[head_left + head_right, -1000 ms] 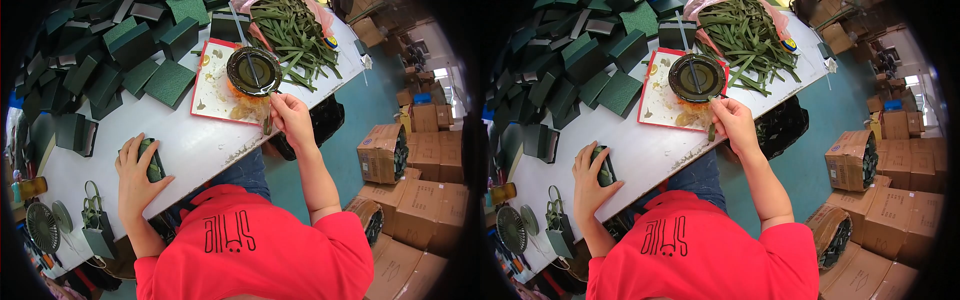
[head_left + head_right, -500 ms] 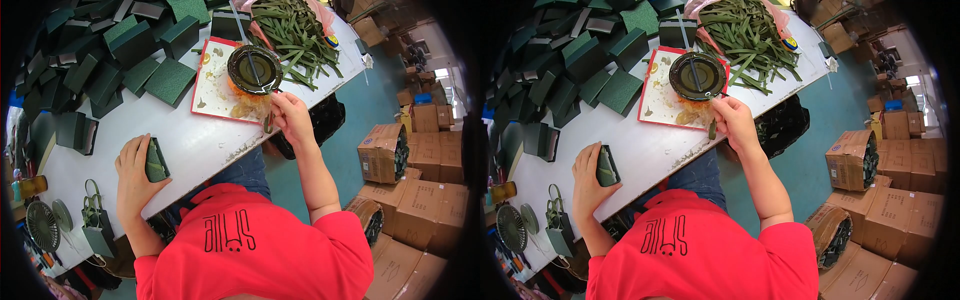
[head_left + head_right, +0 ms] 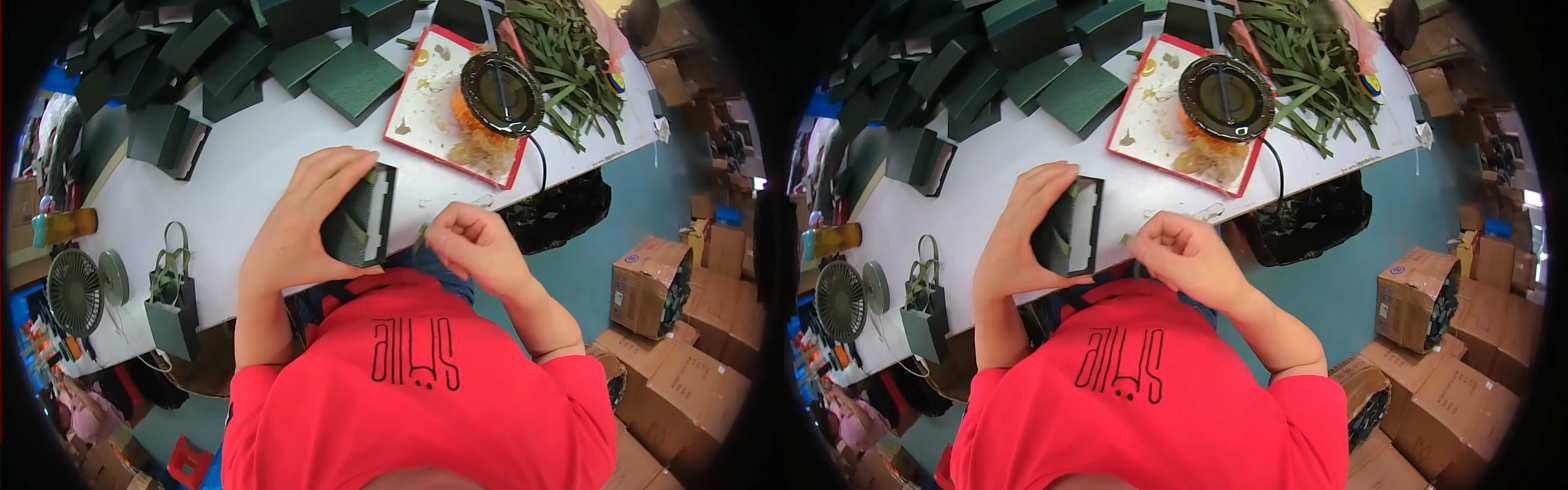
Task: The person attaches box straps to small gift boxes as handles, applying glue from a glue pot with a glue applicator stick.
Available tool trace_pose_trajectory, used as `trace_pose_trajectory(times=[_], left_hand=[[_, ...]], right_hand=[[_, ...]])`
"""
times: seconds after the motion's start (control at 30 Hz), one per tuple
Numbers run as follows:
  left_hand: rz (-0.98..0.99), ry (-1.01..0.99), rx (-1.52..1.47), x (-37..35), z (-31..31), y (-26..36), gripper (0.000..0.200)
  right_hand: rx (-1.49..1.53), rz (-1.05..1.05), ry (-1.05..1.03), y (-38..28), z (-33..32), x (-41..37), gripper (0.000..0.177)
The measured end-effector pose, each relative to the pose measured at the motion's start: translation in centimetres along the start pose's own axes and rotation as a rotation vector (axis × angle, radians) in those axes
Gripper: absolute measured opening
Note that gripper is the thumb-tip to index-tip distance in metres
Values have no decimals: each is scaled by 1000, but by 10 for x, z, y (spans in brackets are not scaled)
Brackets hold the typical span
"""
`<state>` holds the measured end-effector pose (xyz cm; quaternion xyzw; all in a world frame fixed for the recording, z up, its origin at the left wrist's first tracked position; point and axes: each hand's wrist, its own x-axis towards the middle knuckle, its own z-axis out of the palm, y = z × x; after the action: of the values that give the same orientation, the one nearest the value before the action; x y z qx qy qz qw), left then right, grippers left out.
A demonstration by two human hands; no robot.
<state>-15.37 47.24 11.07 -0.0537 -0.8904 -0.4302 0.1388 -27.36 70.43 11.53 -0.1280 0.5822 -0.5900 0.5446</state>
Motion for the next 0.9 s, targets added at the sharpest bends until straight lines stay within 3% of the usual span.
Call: trace_pose_trajectory(times=[0.5, 0.8, 0.9], left_hand=[[46, -106, -32, 4, 4, 1, 101], [79, -118, 127, 8, 8, 12, 85], [53, -82, 185, 6, 13, 10, 85]], right_hand=[[-92, 46, -121, 11, 20, 15, 22], [-271, 86, -81, 20, 19, 24, 33], [-272, 121, -97, 20, 15, 27, 27]])
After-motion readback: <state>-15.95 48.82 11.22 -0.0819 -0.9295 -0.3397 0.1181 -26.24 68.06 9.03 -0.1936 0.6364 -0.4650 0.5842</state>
